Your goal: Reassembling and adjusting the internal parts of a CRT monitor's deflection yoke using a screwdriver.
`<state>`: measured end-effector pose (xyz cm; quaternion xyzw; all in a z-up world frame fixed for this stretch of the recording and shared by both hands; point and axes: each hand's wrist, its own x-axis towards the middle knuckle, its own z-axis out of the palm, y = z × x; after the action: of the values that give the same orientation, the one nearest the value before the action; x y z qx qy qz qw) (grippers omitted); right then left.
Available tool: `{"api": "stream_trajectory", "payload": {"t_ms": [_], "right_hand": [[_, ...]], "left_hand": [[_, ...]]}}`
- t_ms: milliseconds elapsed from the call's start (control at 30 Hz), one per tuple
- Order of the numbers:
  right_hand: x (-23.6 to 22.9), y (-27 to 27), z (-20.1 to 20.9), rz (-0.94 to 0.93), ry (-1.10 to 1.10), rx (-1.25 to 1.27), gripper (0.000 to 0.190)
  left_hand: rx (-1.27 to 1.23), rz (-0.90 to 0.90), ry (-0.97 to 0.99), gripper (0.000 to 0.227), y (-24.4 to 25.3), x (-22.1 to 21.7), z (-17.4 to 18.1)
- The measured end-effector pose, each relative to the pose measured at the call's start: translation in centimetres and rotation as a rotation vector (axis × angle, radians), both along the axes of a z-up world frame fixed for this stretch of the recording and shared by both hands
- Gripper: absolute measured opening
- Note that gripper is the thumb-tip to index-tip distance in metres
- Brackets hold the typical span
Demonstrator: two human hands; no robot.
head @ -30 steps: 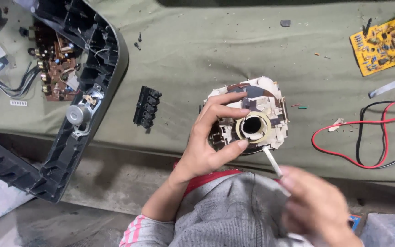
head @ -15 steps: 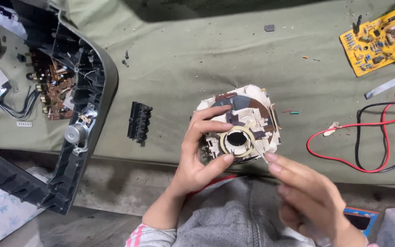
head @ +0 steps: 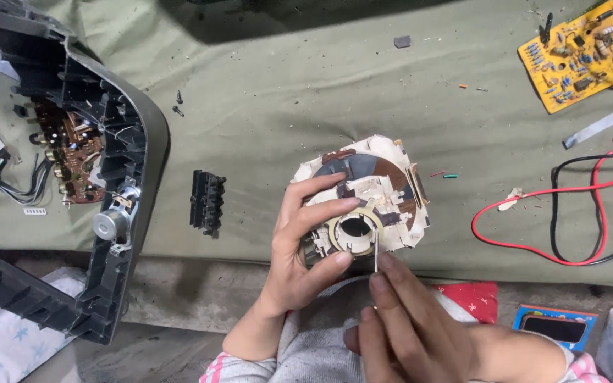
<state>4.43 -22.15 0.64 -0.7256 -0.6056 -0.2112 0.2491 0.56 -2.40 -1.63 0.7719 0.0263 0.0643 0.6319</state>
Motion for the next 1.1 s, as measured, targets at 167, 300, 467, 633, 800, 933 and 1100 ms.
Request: {"api": "stream_trajectory", "payload": {"t_ms": [167, 300, 467, 633, 800, 933, 1100], "right_hand": [[0.7, 0.4, 0.9, -0.052, -0.043, -0.007, 0.027], [-0.3, 1.6, 0.8, -0.158, -0.045, 0.031, 0.025], [1.8, 0.6, 1.4, -0.016, -0.053, 0.019, 0.026], [-1.1, -0.4, 0.0, -0.102, 0.391, 0.148, 0.027], [-3.7, -5.8, -0.7, 0.027, 0.725, -0.11, 0.043], [-5.6, -8.5, 0.9, -0.365, 1.706, 0.312, 0.056], [1.4, -8.2, 0.9, -0.127, 0.946, 0.107, 0.034]], "left_hand": [[-0.017, 0.018, -0.023, 0.04, -0.1, 0.0, 0.1], [-0.024, 0.019, -0.011, 0.04, -0.2, -0.1, 0.1], [-0.014, 0.036, -0.017, 0.041, -0.3, -0.2, -0.2], [0.003, 0.049, -0.008, 0.04, -0.4, -0.1, -0.1], [-0.009, 0.078, -0.015, 0.046, -0.4, -0.3, 0.4], [-0.078, 0.098, -0.049, 0.046, -0.3, -0.5, 0.2], [-0.146, 0.118, -0.076, 0.045, 0.2, -0.6, 0.5]]}}
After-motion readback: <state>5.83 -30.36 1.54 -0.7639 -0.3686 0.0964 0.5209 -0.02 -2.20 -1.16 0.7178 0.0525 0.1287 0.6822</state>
